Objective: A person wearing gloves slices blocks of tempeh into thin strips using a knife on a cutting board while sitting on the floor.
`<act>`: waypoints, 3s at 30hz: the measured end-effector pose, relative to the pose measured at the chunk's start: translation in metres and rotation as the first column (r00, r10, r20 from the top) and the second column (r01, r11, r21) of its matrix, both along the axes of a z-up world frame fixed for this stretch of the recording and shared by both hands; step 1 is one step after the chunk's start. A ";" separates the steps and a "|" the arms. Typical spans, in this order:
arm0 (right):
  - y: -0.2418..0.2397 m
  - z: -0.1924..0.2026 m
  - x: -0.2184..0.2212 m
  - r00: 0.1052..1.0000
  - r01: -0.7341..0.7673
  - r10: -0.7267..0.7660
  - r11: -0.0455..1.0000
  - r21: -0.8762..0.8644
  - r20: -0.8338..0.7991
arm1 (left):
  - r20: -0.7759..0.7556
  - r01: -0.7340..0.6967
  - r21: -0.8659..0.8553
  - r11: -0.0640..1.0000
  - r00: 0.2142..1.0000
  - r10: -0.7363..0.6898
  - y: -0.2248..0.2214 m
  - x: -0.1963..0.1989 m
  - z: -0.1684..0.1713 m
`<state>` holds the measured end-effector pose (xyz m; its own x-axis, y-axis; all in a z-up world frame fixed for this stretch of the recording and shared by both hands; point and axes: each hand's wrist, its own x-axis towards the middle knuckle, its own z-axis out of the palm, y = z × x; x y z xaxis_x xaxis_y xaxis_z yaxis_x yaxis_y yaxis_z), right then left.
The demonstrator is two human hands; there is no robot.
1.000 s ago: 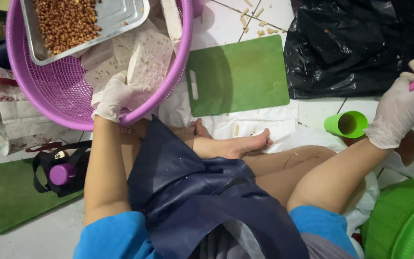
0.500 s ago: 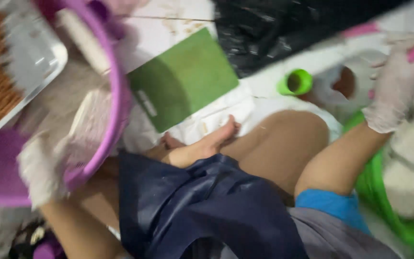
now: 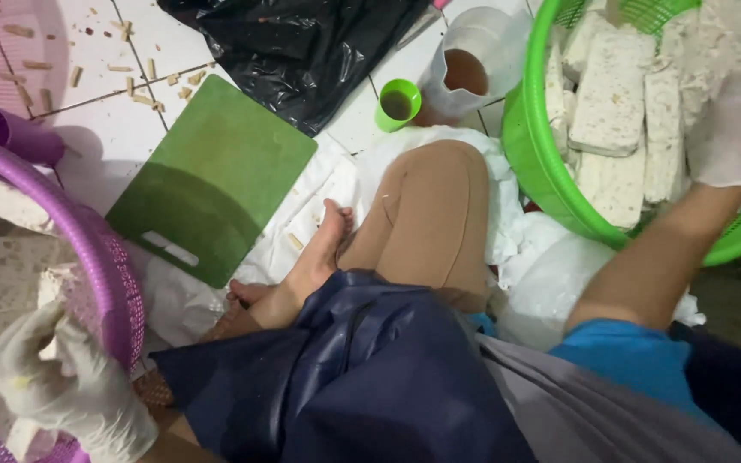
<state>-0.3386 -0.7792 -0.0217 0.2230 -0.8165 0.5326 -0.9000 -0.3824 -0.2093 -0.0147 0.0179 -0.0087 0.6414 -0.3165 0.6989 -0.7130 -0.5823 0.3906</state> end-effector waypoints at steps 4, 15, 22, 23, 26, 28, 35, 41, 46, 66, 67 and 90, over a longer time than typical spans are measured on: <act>0.037 0.011 0.001 0.984 -0.087 0.126 0.958 0.274 -0.126 | -0.168 -0.088 -0.240 0.967 0.985 0.048 0.008 -0.023 0.002; 0.083 0.005 0.024 0.616 0.157 -0.023 0.983 0.094 -0.787 | -0.279 -0.115 -0.281 0.953 0.960 0.034 0.032 -0.038 -0.022; 0.137 0.036 0.036 0.724 0.122 -0.072 0.992 0.024 -0.686 | -0.200 -0.106 -0.111 0.988 0.976 0.082 0.013 -0.050 -0.015; 0.150 0.052 0.038 0.823 -0.033 0.040 0.999 0.024 -0.567 | -0.221 -0.060 -0.099 0.993 0.975 0.037 0.008 -0.050 -0.012; 0.067 0.013 -0.022 0.963 -0.103 0.171 0.948 0.302 -0.206 | -0.345 0.043 -0.104 0.994 0.935 -0.077 -0.008 -0.048 -0.010; 0.083 0.030 -0.021 0.984 -0.169 0.116 0.850 0.499 0.135 | -0.394 0.087 -0.099 0.991 0.911 -0.119 -0.026 -0.046 -0.002; 0.174 0.035 0.095 0.892 -0.371 0.246 0.878 0.302 0.379 | -0.709 0.225 -0.377 0.898 0.555 -0.436 -0.114 -0.030 0.004; 0.344 -0.026 0.233 0.776 -0.541 0.240 0.730 0.418 0.584 | -0.484 0.020 -0.875 0.484 -0.014 -0.875 -0.193 -0.001 -0.087; 0.459 -0.091 0.327 0.717 -0.694 0.024 0.108 0.711 0.697 | -0.863 -0.354 -0.500 0.790 0.280 -0.420 -0.169 0.020 -0.079; 0.523 -0.185 0.331 0.254 -0.867 0.875 0.395 0.305 -0.412 | -0.587 -0.157 0.561 0.813 0.618 0.524 -0.075 0.103 -0.196; 0.525 -0.189 0.330 0.249 -0.865 0.879 0.391 0.314 -0.406 | -0.417 -0.248 0.650 0.718 0.673 0.611 -0.078 0.093 -0.207; 0.529 -0.273 0.343 -0.070 -0.658 0.964 0.149 0.738 -0.257 | -0.601 0.098 0.652 0.751 0.672 0.434 -0.085 0.113 -0.232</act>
<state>0.0041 -0.2502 -0.2944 0.9207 0.2109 -0.3283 0.1578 -0.9707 -0.1813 0.0988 -0.0676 -0.2404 0.9130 -0.3071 -0.2687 -0.2492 -0.9410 0.2288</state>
